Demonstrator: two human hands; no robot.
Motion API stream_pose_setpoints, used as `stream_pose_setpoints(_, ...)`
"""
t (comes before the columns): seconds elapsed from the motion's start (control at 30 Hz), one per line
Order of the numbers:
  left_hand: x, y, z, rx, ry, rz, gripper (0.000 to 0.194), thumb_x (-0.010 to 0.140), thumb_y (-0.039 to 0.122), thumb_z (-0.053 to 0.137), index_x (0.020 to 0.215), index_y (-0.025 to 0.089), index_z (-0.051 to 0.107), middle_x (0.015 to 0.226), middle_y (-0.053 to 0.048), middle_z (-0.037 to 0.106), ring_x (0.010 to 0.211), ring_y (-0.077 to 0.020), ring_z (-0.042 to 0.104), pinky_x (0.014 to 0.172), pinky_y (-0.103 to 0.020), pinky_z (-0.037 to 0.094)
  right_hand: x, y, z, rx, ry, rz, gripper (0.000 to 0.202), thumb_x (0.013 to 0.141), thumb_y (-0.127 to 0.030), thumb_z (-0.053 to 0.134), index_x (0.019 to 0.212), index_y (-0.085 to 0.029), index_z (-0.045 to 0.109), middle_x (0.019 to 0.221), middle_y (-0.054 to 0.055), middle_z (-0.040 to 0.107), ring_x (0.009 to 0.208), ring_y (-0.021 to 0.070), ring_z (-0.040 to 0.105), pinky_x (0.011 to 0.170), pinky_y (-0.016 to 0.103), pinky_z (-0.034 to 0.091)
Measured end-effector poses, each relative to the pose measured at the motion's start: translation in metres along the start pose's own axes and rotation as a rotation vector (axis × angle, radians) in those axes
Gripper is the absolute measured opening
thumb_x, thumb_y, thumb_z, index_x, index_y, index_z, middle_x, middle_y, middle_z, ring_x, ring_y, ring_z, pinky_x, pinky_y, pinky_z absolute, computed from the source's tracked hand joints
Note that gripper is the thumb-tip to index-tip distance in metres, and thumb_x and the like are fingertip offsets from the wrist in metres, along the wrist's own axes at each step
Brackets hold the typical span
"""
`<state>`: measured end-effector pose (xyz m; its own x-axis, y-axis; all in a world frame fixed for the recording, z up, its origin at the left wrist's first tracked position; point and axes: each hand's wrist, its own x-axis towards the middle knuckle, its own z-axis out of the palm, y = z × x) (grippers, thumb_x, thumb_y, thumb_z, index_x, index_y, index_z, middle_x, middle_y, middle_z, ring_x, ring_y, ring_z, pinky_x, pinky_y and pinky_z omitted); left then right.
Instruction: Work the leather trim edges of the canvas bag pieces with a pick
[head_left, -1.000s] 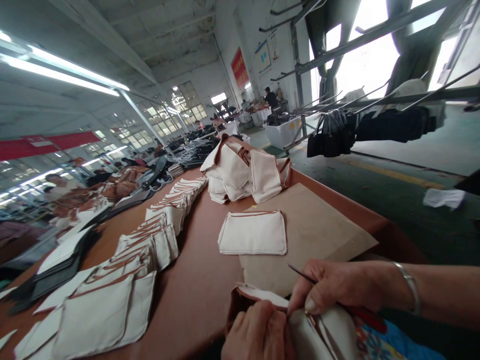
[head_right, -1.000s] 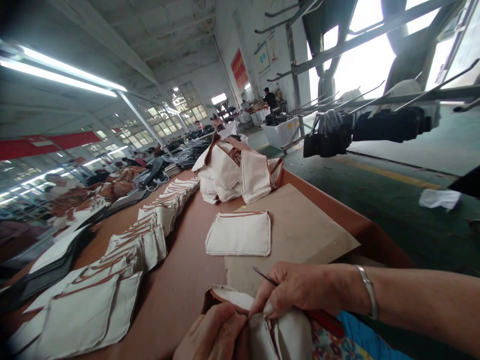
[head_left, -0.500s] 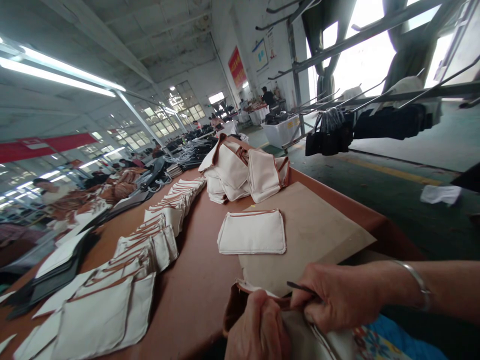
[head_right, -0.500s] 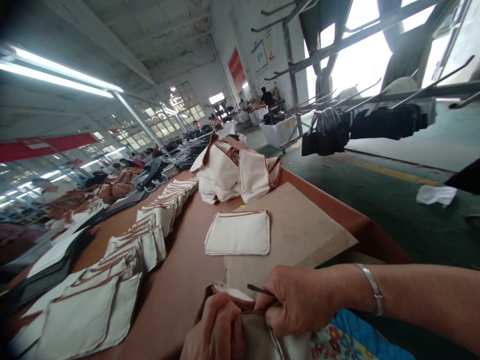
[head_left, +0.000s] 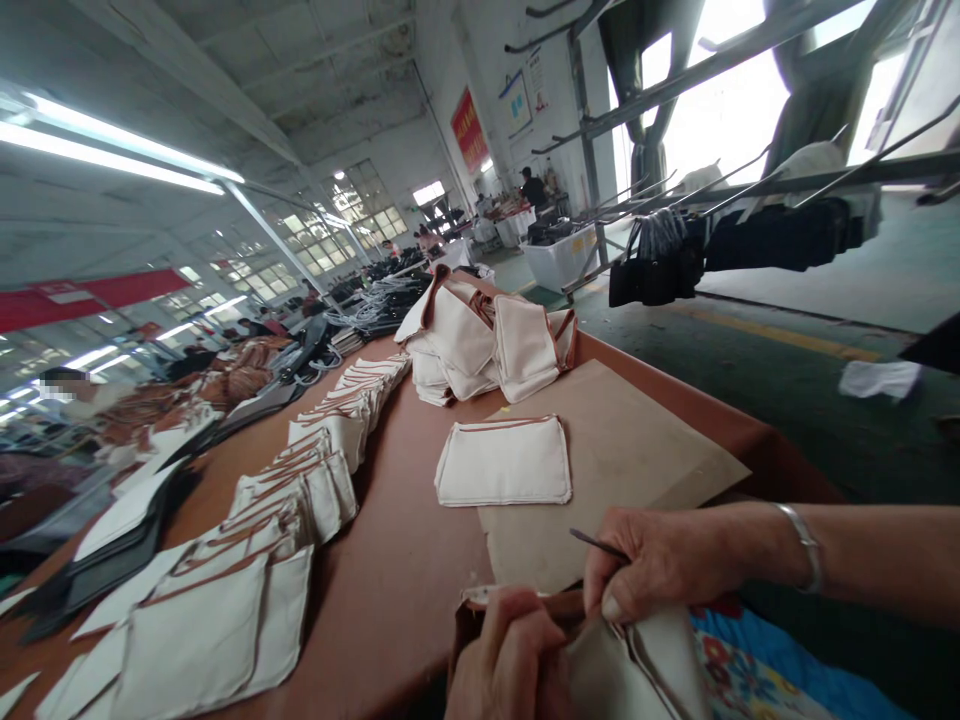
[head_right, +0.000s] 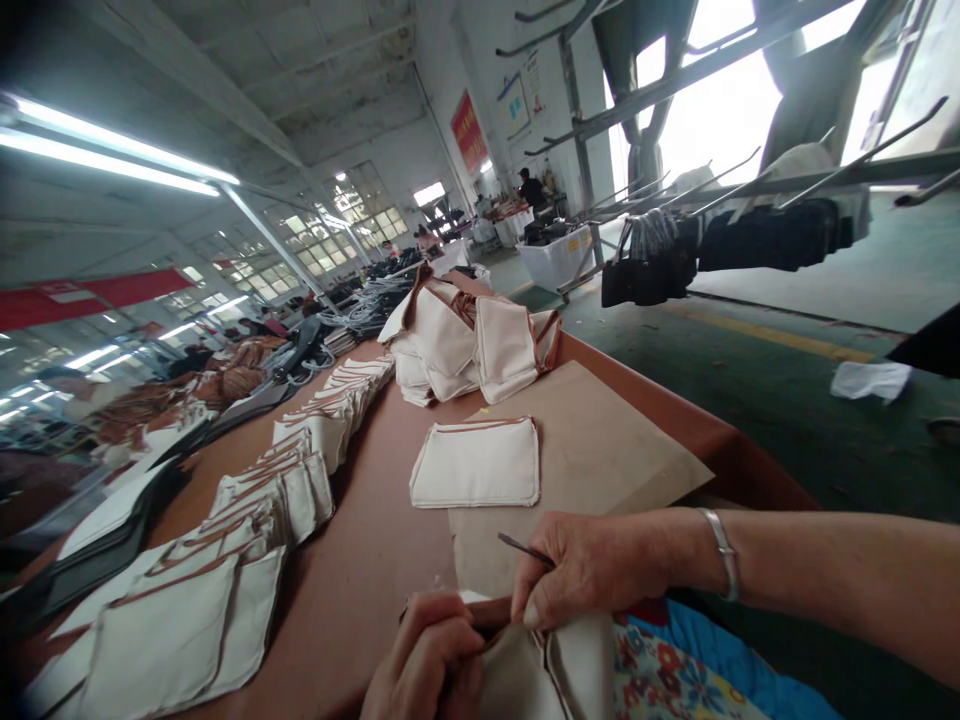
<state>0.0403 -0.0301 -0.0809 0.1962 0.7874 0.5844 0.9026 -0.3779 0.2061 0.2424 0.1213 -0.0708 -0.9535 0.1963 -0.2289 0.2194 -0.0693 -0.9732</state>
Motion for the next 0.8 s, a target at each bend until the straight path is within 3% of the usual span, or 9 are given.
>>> stream_pose_setpoints(0.1,0.003,-0.004,-0.003,-0.28,-0.061,-0.149,0.019,0.098,0.031,0.041,0.1,0.022,0.058,0.095,-0.007,0.061,0.068,-0.0132,0.064,0.059,-0.022,0.049,-0.002,-0.006,0.0,-0.019,0.015,-0.02,0.031,0.076,-0.025,0.067,0.101,-0.009,0.077,0.068,-0.001,0.062,0.05,0.0048,0.039,0.043,0.014,0.029)
stream_pose_setpoints(0.23,0.017,-0.006,-0.022,-0.648,-0.289,-0.272,0.044,0.091,0.06,0.045,0.099,0.022,0.066,0.086,-0.005,0.062,0.072,-0.0173,0.059,0.063,-0.026,0.044,-0.003,-0.01,0.0,-0.065,0.025,-0.001,0.033,0.076,-0.026,0.065,0.101,-0.008,0.077,0.067,-0.001,0.061,0.049,0.0053,0.039,0.042,0.015,0.028)
stream_pose_setpoints(0.37,0.032,-0.002,-0.034,-0.831,-0.505,-0.647,0.062,0.091,0.067,0.035,0.08,0.018,0.07,0.069,-0.002,0.055,0.06,-0.0136,0.044,0.054,-0.026,0.03,-0.004,-0.009,0.001,-0.065,0.031,-0.025,0.032,0.075,-0.023,0.064,0.1,-0.008,0.077,0.069,0.0,0.062,0.053,0.0056,0.041,0.045,0.014,0.031)
stream_pose_setpoints(0.47,0.033,0.0,-0.028,-0.864,-0.618,-0.863,0.068,0.09,0.07,0.037,0.06,0.015,0.06,0.054,0.003,0.037,0.051,-0.0092,0.027,0.049,-0.026,0.016,-0.006,-0.01,0.003,-0.083,0.025,-0.051,0.031,0.075,-0.021,0.063,0.099,-0.008,0.077,0.067,-0.001,0.061,0.053,0.0057,0.042,0.046,0.014,0.031)
stream_pose_setpoints(0.53,0.031,0.0,-0.021,-0.951,-0.671,-0.894,0.064,0.085,0.073,0.048,0.058,0.015,0.055,0.053,0.005,0.031,0.049,-0.0075,0.021,0.048,-0.025,0.012,-0.007,-0.011,0.003,-0.106,0.017,-0.082,0.03,0.075,-0.018,0.061,0.098,-0.007,0.078,0.065,-0.001,0.06,0.052,0.0052,0.041,0.046,0.014,0.031)
stream_pose_setpoints(0.67,0.028,-0.002,-0.013,-1.107,-0.736,-0.881,0.06,0.081,0.072,0.055,0.069,0.014,0.059,0.06,0.004,0.037,0.051,-0.0065,0.024,0.048,-0.025,0.012,-0.008,-0.013,0.003,-0.128,-0.003,-0.085,0.035,0.073,-0.017,0.06,0.101,-0.005,0.077,0.069,0.001,0.063,0.055,0.0062,0.045,0.047,0.013,0.034)
stream_pose_setpoints(0.8,0.027,-0.003,-0.014,-1.185,-0.732,-0.861,0.06,0.08,0.068,0.062,0.055,0.018,0.038,0.056,0.006,0.031,0.049,-0.0047,0.02,0.047,-0.026,0.011,-0.007,-0.009,0.003,-0.122,-0.019,-0.104,0.036,0.072,-0.017,0.062,0.102,-0.005,0.077,0.069,0.002,0.064,0.055,0.0068,0.047,0.047,0.013,0.035)
